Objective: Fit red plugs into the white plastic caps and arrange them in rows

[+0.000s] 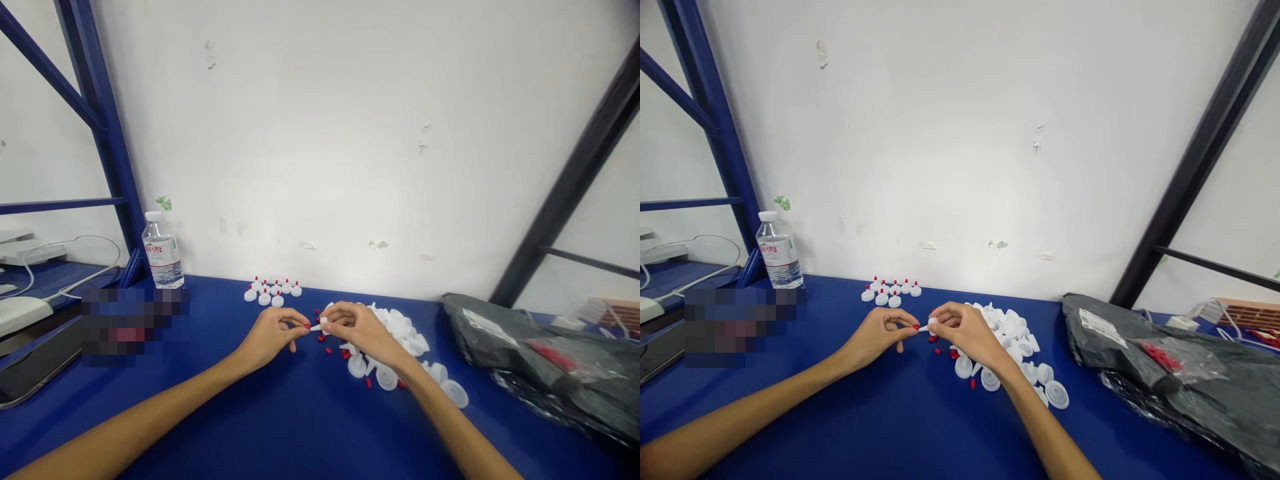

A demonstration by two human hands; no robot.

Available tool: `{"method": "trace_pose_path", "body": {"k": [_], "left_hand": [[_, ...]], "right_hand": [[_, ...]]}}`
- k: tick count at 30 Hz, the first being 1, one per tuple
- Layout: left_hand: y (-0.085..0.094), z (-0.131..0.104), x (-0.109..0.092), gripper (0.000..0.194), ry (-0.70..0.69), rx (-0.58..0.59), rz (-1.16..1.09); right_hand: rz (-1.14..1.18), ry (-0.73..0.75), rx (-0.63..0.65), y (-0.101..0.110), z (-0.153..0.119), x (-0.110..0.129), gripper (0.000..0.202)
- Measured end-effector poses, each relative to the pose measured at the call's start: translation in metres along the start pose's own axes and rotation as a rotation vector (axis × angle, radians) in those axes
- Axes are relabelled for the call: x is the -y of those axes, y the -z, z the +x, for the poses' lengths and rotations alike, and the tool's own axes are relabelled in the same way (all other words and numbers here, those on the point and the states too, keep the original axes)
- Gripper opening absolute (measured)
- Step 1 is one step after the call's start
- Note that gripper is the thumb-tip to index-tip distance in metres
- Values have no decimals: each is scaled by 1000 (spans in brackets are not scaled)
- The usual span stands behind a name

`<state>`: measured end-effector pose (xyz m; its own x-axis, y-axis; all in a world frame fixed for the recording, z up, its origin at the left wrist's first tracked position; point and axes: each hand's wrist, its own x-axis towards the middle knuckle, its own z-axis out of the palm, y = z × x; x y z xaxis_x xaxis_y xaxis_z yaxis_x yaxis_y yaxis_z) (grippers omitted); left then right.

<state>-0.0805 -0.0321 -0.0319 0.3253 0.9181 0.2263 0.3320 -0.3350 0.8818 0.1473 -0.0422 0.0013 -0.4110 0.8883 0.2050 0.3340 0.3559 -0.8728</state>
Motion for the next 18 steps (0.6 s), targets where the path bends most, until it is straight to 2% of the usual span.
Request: {"method": "trace_pose_path", "body": {"k": [9, 13, 18], "left_hand": [[-1, -5, -7, 23, -36, -6, 92], [-1, -8, -8, 26, -64, -51, 150], [-1, -10, -11, 25, -222, -152, 233]], "right_hand": [[3, 37, -59, -3, -1, 3, 27], [75, 9, -30, -1, 0, 5, 32], [200, -22, 1, 0, 0, 3, 39]]}}
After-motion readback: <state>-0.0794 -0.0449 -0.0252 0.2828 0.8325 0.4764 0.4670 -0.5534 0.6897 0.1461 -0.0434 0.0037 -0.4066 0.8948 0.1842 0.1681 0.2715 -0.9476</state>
